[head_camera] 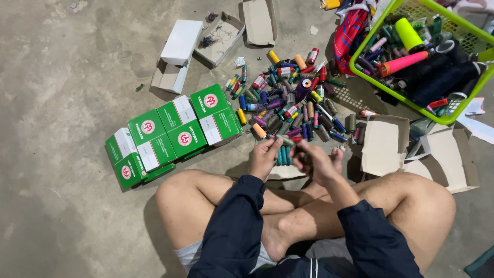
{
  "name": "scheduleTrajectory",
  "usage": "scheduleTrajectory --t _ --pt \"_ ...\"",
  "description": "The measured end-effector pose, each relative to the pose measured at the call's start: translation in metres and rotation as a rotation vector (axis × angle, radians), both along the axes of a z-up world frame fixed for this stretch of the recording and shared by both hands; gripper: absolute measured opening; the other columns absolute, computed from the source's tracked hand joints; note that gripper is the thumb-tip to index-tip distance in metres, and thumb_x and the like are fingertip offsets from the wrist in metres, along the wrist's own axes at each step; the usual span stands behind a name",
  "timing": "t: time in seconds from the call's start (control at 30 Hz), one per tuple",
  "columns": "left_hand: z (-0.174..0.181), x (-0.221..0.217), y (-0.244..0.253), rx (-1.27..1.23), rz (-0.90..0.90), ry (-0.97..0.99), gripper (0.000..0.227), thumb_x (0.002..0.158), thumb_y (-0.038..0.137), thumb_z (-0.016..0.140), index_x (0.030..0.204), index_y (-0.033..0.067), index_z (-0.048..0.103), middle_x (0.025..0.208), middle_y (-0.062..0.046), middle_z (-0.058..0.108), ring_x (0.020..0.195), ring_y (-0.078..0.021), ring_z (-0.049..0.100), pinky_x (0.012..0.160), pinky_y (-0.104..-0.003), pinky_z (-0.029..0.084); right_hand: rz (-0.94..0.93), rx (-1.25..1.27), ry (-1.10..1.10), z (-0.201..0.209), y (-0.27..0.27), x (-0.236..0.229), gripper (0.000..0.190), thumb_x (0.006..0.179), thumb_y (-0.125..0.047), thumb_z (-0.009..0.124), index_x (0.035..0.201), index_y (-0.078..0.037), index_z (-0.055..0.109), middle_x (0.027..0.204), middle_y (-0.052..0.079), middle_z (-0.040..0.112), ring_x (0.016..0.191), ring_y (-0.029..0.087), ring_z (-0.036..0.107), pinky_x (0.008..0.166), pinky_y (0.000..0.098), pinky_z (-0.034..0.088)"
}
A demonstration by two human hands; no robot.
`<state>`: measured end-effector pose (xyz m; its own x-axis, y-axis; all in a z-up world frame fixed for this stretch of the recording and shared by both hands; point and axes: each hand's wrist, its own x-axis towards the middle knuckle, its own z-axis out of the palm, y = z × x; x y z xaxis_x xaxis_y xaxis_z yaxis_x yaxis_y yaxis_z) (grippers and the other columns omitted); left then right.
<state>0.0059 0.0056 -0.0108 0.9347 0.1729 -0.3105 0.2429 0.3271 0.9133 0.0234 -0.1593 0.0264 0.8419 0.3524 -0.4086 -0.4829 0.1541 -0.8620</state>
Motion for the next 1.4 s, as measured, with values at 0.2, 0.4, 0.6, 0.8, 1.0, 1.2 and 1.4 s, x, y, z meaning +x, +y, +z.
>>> scheduleTrajectory --t 0.2,0.4,0.6,0.8,1.0,1.2,1.4 --pt "0.002 -0.003 -0.001 -0.104 0.041 0.016 0.027 0.102 0.019 0.069 0.111 -0.0053 0.071 0.053 -0.006 0.046 0.035 -0.0063 0.036 0.035 -0.020 0.032 -0.412 -0.639 -0.393 -0.036 -0.055 0.036 0.021 0.104 -0.022 0.067 0.114 -0.003 0.070 0.082 0.010 0.068 0.075 0.019 0.061 0.062 0.0296 0.047" --pt "-0.002 -0.002 -0.003 -0.140 0.025 0.014 0.025 0.103 0.019 0.068 0.111 -0.0042 0.072 0.052 -0.004 0.040 0.035 -0.0045 0.032 0.034 -0.020 0.027 -0.353 -0.945 -0.956 -0.005 -0.040 0.031 0.072 0.083 -0.007 0.086 0.145 0.012 0.052 0.121 0.036 0.051 0.115 0.060 0.054 0.101 0.0623 0.045" --pt "-0.028 -0.003 -0.007 -0.128 -0.009 0.006 0.016 0.100 0.016 0.070 0.104 0.0017 0.075 0.048 -0.003 0.042 0.032 -0.0056 0.039 0.032 -0.018 0.030 0.002 -0.302 -0.400 0.001 -0.001 0.009 0.037 0.090 -0.003 0.077 0.126 -0.008 0.073 0.093 0.017 0.078 0.066 0.020 0.074 0.060 0.0309 0.064" --pt "-0.002 -0.003 0.001 -0.054 -0.057 0.011 0.017 0.097 0.010 0.067 0.108 0.0034 0.078 0.053 -0.002 0.051 0.042 -0.0024 0.038 0.037 -0.016 0.033 -0.307 -0.458 -0.396 -0.024 -0.036 0.030 0.022 0.098 -0.006 0.073 0.119 -0.001 0.072 0.095 0.021 0.074 0.062 0.019 0.067 0.052 0.0280 0.059" --pt "-0.014 0.000 0.007 -0.105 -0.028 -0.037 0.021 0.098 0.010 0.068 0.114 -0.0004 0.075 0.073 -0.018 0.074 0.058 -0.0121 0.067 0.052 -0.020 0.055 -0.292 -0.924 -0.223 -0.021 -0.033 0.038 0.021 0.098 -0.037 0.070 0.116 -0.030 0.077 0.094 0.004 0.077 0.084 0.022 0.074 0.071 0.0393 0.060" --pt "-0.002 -0.001 0.010 -0.229 -0.037 -0.100 0.027 0.102 0.011 0.064 0.125 -0.0026 0.070 0.101 -0.024 0.078 0.090 -0.0209 0.077 0.077 -0.024 0.062 -0.138 -0.479 -0.552 -0.030 -0.024 0.020 0.042 0.093 -0.017 0.079 0.132 -0.008 0.064 0.108 0.015 0.072 0.097 0.027 0.069 0.088 0.0427 0.056" --pt "-0.002 -0.004 -0.001 -0.239 -0.089 -0.078 0.023 0.100 0.010 0.069 0.118 -0.0020 0.073 0.098 -0.022 0.078 0.084 -0.0201 0.077 0.069 -0.027 0.063 0.308 -0.021 -0.044 0.005 0.024 -0.007 0.023 0.087 0.002 0.076 0.106 0.013 0.071 0.084 0.022 0.073 0.072 0.026 0.073 0.069 0.0439 0.064"
